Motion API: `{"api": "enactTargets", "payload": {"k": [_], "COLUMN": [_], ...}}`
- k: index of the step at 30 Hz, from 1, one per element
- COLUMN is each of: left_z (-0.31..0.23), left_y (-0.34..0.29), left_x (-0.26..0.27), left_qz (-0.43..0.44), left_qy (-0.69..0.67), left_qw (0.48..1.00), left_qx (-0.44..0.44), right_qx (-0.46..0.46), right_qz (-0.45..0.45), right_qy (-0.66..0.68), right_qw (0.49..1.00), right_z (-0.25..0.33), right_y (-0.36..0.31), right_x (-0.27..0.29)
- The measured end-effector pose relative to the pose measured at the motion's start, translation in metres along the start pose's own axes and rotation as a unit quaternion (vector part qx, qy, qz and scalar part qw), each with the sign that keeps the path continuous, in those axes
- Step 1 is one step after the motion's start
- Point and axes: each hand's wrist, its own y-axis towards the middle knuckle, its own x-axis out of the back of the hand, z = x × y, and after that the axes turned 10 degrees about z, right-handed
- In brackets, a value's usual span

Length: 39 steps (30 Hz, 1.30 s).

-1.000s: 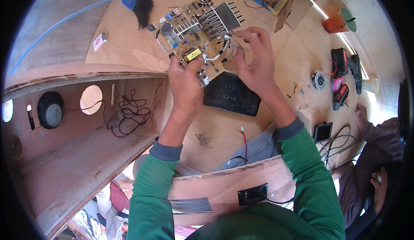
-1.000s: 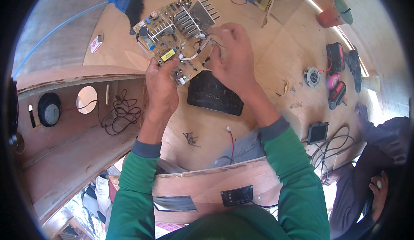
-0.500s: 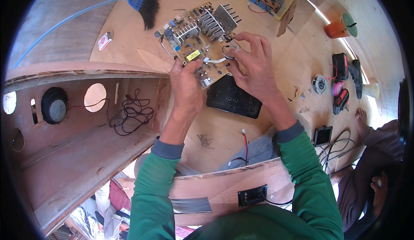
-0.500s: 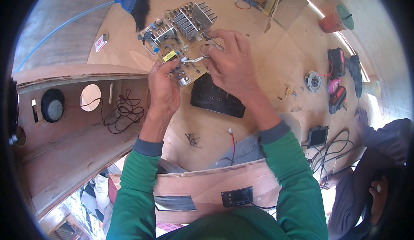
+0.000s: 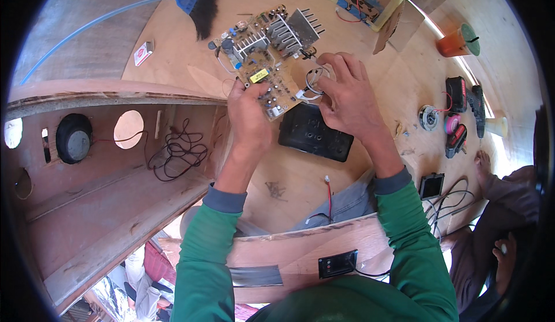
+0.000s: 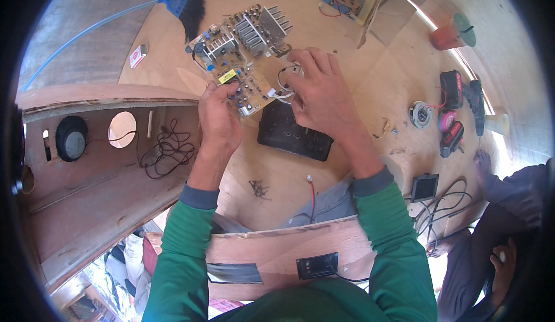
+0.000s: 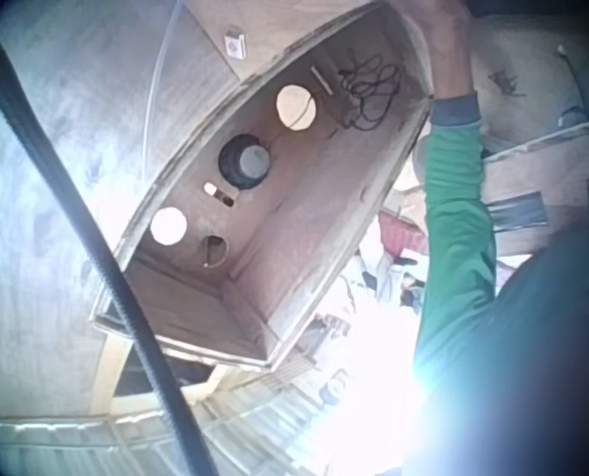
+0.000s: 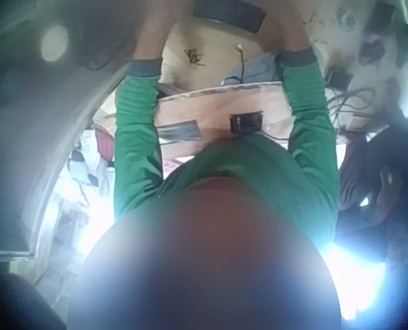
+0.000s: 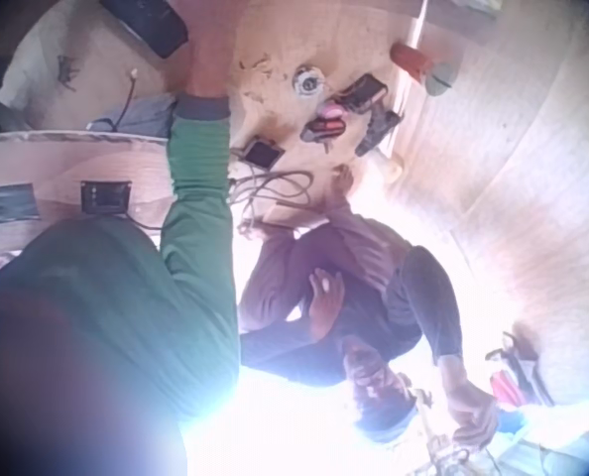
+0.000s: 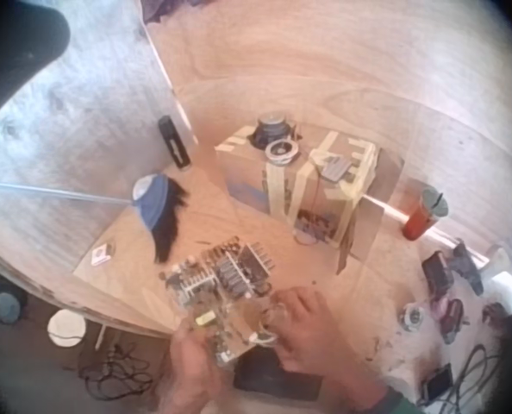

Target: The person works on a circuit board, connecting wires and adjusting components. They then pick up a black plastic casing, inspect it, and place it back down.

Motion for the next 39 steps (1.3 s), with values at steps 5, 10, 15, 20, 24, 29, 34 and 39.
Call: {"api": "enactTargets", "payload": {"k": [5, 10, 15, 20, 24, 29, 34, 39], "left_z": [-0.001, 0.002, 0.003, 0.003, 0.004, 0.006, 0.012, 0.022], "left_y": [0.007, 0.002, -0.008, -0.017, -0.019, -0.021, -0.021, -0.022], "left_x": [0.012, 0.009, -0.003, -0.014, -0.019, -0.021, -0.021, -0.02], "left_qz": [-0.005, 0.007, 0.03, 0.024, 0.027, 0.03, 0.039, 0.008], "left_qy": [0.008, -0.002, -0.001, 0.015, 0.028, 0.037, 0.031, 0.125], "left_qw": [1.0, 1.0, 0.999, 1.0, 0.999, 0.999, 0.998, 0.988], "left_qx": [-0.002, 0.006, -0.009, -0.01, -0.028, -0.025, -0.034, -0.092], "right_qx": [-0.06, -0.029, -0.129, -0.234, -0.227, -0.206, -0.202, -0.189], "right_qz": [0.024, -0.074, -0.171, -0.18, -0.159, -0.199, -0.2, -0.203], "right_qy": [-0.128, 0.13, 0.347, 0.342, 0.226, 0.187, 0.177, 0.175], "right_qw": [0.99, 0.988, 0.913, 0.892, 0.934, 0.94, 0.942, 0.945], "right_z": [-0.003, -0.007, 0.0, 0.002, 0.006, 0.001, 0.0, 0.001], "right_y": [-0.001, -0.001, 0.013, 0.018, 0.014, 0.016, 0.014, 0.015], "right_x": [0.001, -0.001, -0.023, -0.033, -0.035, -0.043, -0.044, -0.044]}}
